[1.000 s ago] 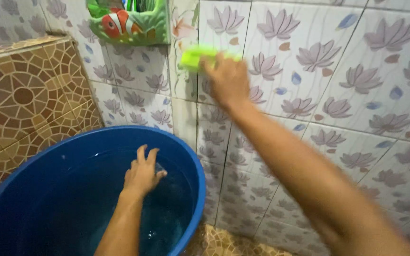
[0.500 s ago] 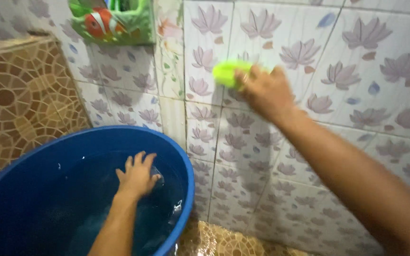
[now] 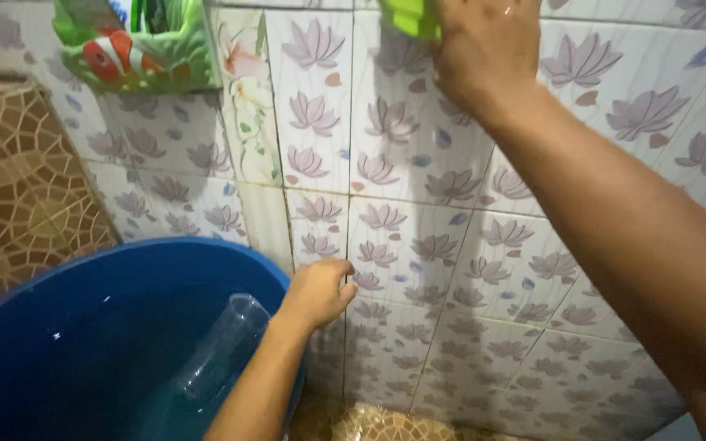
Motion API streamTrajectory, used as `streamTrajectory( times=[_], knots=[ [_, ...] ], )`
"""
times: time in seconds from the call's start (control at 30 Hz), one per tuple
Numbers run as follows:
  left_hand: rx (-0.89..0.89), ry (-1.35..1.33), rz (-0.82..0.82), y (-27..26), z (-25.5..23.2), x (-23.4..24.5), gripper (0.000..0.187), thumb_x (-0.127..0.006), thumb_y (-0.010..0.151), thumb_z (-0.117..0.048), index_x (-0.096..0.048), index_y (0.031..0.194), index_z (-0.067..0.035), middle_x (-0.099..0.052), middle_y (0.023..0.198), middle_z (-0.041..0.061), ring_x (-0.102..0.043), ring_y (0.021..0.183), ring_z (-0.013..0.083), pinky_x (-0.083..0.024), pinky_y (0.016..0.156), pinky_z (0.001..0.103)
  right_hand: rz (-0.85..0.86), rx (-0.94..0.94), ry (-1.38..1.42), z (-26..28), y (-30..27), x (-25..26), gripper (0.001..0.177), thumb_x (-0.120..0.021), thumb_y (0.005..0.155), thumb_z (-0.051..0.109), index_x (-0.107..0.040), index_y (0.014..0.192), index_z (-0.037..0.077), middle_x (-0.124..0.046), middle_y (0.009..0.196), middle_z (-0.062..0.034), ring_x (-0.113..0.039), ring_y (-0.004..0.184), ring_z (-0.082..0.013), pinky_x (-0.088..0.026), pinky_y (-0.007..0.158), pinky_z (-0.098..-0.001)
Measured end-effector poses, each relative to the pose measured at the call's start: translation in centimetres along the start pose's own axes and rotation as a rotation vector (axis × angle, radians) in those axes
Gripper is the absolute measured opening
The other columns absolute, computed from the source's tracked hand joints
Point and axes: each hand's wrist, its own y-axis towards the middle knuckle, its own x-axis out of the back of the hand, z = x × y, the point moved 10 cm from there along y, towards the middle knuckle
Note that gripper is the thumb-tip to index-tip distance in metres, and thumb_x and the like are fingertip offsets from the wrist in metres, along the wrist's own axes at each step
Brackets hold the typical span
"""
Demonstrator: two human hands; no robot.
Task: Scrubbing the outside of a large blue bucket and the adjacent wall and floor tiles in a bathroom using a green scrub brush.
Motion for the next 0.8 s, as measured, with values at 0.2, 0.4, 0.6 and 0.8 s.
streamTrajectory(
  times=[0.2, 0.4, 0.6, 0.8],
  knots=[
    [0.239, -0.151, 0.053, 0.2, 4.3, -4.1, 0.033, -0.073, 0.086, -0.031, -0.07, 0.109, -0.007, -0.071, 0.105, 0.021, -0.066, 0.1, 0.0431, -0.054, 0.083, 0.052, 0.188, -0.038, 0.223, 1.1, -1.9, -1.3, 0.055, -0.084, 0.083, 0.032, -0.064, 0.132, 0.016, -0.062, 0.098, -0.009, -0.06, 0.075, -0.0259, -0.042, 0.058, -0.0417],
    [0.308, 0.01, 0.284, -1.1, 4.8, -6.1, 0.03, -0.071, 0.084, -0.029, -0.071, 0.11, -0.013, -0.073, 0.105, 0.019, -0.068, 0.103, 0.0394, -0.055, 0.088, 0.051, 0.48, 0.042, 0.353, 10.4, -10.1, -2.9, 0.03, -0.062, 0.102, 0.03, -0.065, 0.131, 0.021, -0.06, 0.085, -0.0064, -0.057, 0.064, -0.0193, -0.043, 0.059, -0.0393],
    [0.264, -0.041, 0.217, -1.1, 4.4, -5.5, 0.038, -0.071, 0.086, -0.026, -0.064, 0.121, -0.014, -0.071, 0.112, 0.018, -0.067, 0.104, 0.0406, -0.054, 0.087, 0.052, 0.387, 0.281, 0.524, 16.5, -17.3, -1.1, 0.043, -0.06, 0.09, 0.021, -0.062, 0.133, 0.027, -0.063, 0.098, -0.0054, -0.064, 0.08, -0.0212, -0.05, 0.073, -0.0401],
    [0.184, -0.078, 0.015, -0.5, 3.8, -2.9, 0.05, -0.07, 0.083, -0.018, -0.056, 0.13, -0.008, -0.066, 0.12, 0.018, -0.063, 0.108, 0.0406, -0.054, 0.085, 0.05, 0.454, 0.225, 0.335, 9.4, -8.4, -3.4, 0.033, -0.061, 0.101, 0.02, -0.064, 0.133, 0.025, -0.064, 0.092, -0.0073, -0.063, 0.073, -0.0213, -0.05, 0.07, -0.0421]
  ],
)
